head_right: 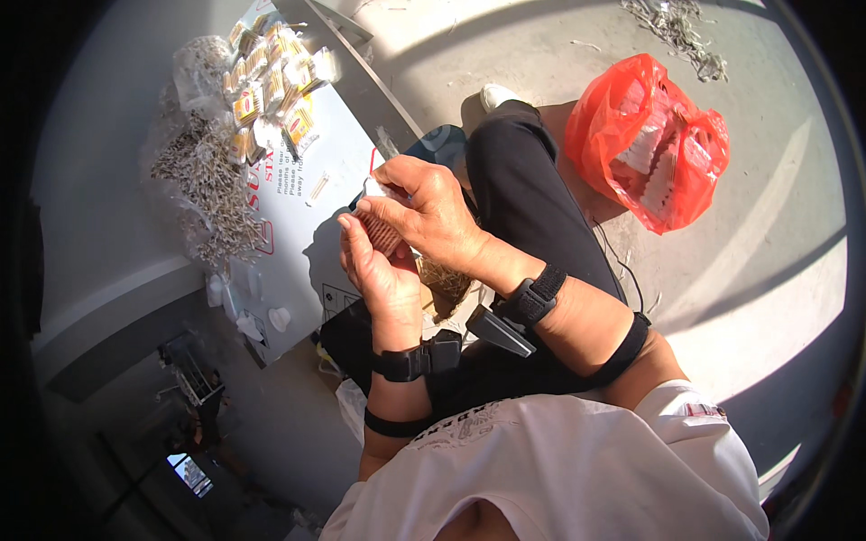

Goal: The person is packaging small bundles of toothpicks into plastic sleeves on the floor.

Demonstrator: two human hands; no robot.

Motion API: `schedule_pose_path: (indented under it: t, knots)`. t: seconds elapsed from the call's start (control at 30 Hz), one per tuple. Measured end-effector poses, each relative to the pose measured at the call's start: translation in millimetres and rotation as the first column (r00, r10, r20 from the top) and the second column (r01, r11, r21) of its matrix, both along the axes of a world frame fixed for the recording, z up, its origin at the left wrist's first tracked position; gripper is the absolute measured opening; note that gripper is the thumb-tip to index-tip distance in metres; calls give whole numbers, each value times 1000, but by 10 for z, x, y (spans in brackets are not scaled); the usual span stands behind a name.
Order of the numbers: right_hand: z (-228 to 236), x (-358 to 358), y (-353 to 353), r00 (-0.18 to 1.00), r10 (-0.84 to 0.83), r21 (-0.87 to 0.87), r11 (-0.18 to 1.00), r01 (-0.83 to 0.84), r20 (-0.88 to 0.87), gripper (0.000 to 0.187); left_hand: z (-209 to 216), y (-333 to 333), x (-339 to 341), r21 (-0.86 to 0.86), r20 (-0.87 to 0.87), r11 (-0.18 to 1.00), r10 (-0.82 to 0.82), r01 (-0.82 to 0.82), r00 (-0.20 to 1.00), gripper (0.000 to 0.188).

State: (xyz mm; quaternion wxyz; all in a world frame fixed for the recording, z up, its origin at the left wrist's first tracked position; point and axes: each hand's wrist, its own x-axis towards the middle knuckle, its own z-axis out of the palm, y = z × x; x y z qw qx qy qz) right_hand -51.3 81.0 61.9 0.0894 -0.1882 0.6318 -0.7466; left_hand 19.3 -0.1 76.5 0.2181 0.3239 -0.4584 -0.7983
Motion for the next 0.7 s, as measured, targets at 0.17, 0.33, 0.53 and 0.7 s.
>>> schedule_pose_path:
  t: [0.17, 0.33, 0.53, 0.7]
  knots:
    - [6, 19, -40, 996, -12, -49, 999, 16, 83, 20, 23, 101, -46, -127, 94, 979, 172, -159, 981, 39]
    - [-21, 40, -55, 990, -61, -20, 998, 64, 125, 23, -183, 65, 11, -415, 69, 899, 183, -138, 981, 39]
    - [-6, 4, -29, 988, -11, 25, 1000, 7, 152, 26, -87, 118, -56, -421, 96, 884, 268, -205, 959, 40]
    - [11, 45, -56, 962, 4, -47, 999, 9, 272, 28, -218, -8, 14, -587, 81, 797, 233, -143, 969, 41]
